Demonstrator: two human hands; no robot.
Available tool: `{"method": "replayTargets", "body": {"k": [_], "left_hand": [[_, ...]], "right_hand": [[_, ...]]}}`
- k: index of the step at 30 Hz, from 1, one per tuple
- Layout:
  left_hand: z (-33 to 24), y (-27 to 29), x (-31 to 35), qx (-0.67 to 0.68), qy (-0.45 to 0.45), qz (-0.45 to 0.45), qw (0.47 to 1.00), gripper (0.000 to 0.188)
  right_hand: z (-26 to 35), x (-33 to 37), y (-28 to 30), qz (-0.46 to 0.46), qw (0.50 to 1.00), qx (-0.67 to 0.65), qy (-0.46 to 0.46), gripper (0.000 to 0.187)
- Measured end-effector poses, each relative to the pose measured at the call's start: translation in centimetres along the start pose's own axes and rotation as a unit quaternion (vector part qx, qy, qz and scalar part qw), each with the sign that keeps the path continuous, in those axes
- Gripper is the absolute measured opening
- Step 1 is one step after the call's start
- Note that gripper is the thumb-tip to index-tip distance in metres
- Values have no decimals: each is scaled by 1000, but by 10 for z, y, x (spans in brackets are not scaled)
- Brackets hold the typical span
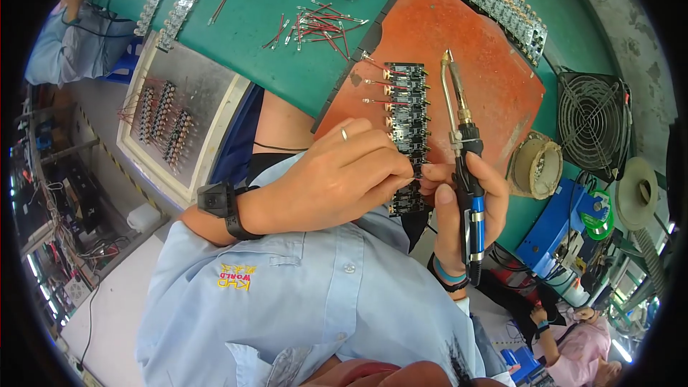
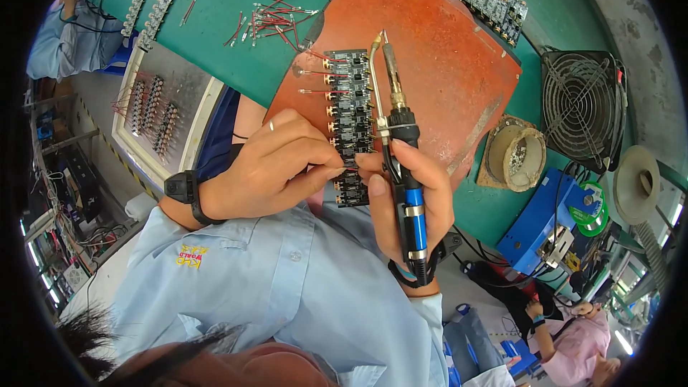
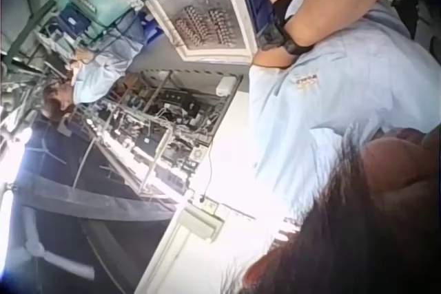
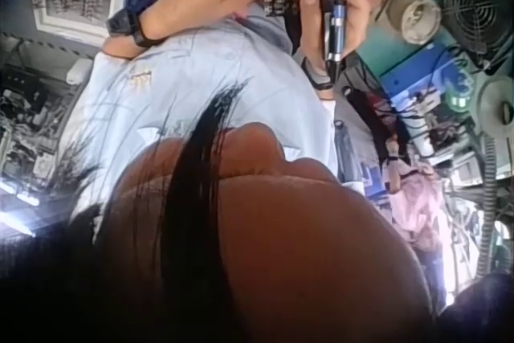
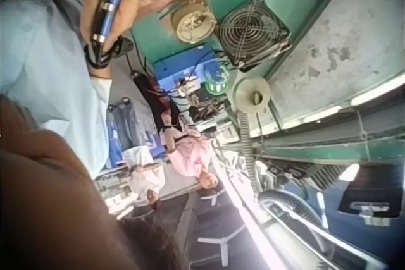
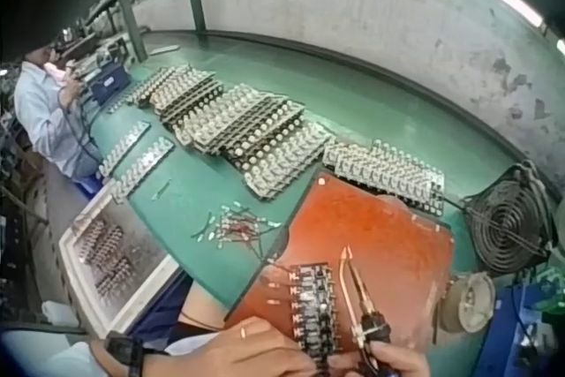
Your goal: The person picks up a wire from the table, places it onto a circuit board, and solders it using a soldering iron. This process is repeated for several wires on the board before it is set aside.
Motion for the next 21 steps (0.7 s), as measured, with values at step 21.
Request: {"method": "replayTargets", "body": {"k": [21], "left_hand": [[30,10,-20,-192,71,-18,979,11]], "right_hand": [[25,16,43,54,975,174,129,50]]}}
Point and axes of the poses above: each hand's wrist, its own x-axis away from the middle knuckle, its own y-axis out of the back of the hand, z = x × y, the point moved 7 cm from there along -x, towards the middle knuckle, and after that the axes turned 4 degrees about -y, right-handed, at the moved point
